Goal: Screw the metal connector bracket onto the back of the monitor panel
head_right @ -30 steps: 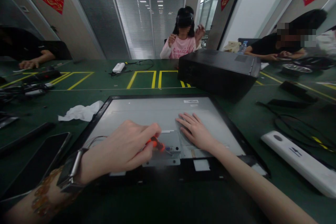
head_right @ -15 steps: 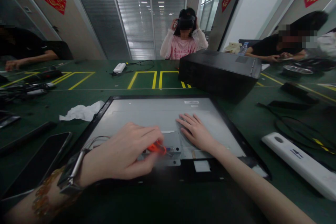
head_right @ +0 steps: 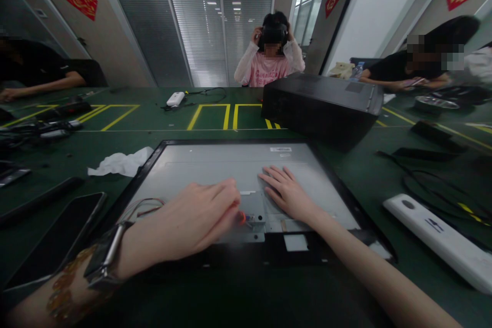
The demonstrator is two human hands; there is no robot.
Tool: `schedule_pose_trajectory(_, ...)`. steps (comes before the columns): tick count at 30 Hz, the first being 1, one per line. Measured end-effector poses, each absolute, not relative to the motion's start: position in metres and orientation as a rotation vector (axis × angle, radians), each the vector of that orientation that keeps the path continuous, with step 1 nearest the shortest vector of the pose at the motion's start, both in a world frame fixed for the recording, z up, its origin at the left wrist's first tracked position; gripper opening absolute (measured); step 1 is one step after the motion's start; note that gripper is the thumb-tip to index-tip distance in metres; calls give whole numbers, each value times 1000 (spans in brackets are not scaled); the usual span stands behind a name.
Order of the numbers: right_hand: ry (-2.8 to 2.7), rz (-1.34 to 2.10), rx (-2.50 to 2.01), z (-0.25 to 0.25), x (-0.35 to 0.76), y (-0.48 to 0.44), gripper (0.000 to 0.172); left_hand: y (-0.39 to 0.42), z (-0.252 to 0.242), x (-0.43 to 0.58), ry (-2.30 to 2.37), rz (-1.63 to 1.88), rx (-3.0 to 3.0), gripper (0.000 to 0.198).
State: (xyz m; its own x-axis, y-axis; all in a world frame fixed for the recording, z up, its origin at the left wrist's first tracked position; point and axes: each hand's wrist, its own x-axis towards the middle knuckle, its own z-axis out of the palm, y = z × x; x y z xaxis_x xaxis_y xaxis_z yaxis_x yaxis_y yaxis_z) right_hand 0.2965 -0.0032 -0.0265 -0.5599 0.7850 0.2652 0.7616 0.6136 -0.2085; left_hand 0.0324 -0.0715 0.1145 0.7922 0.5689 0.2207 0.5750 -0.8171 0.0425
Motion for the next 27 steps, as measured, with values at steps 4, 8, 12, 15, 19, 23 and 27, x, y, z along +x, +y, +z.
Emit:
schedule_pose_trajectory(4,-2528,106,-1267,-24,295,-5,43,-68,109,30,-963,-364,-2907,19)
schedule_pose_trajectory(8,-2538,98,-1284,-24,294,-4,43,-67,108,28,-918,-363,-2897,31)
schedule_pose_trajectory(12,-2545,85,-1279,-26,296,-3,43,-70,112,28,-927,-348,-2981,40)
schedule_pose_trajectory(15,-2529,89,-1269,-27,296,-2,44,-72,118,28,-941,-330,-3059,25)
schedule_pose_trajectory(19,-2515,84,-1259,-26,295,-3,43,-74,125,27,-939,-314,-3092,11)
schedule_pose_trajectory(23,-2503,88,-1248,-27,295,-3,44,-74,125,28,-930,-331,-3091,14)
schedule_pose_trajectory(27,-2508,88,-1249,-26,295,-4,44,-72,120,29,-942,-370,-3053,12)
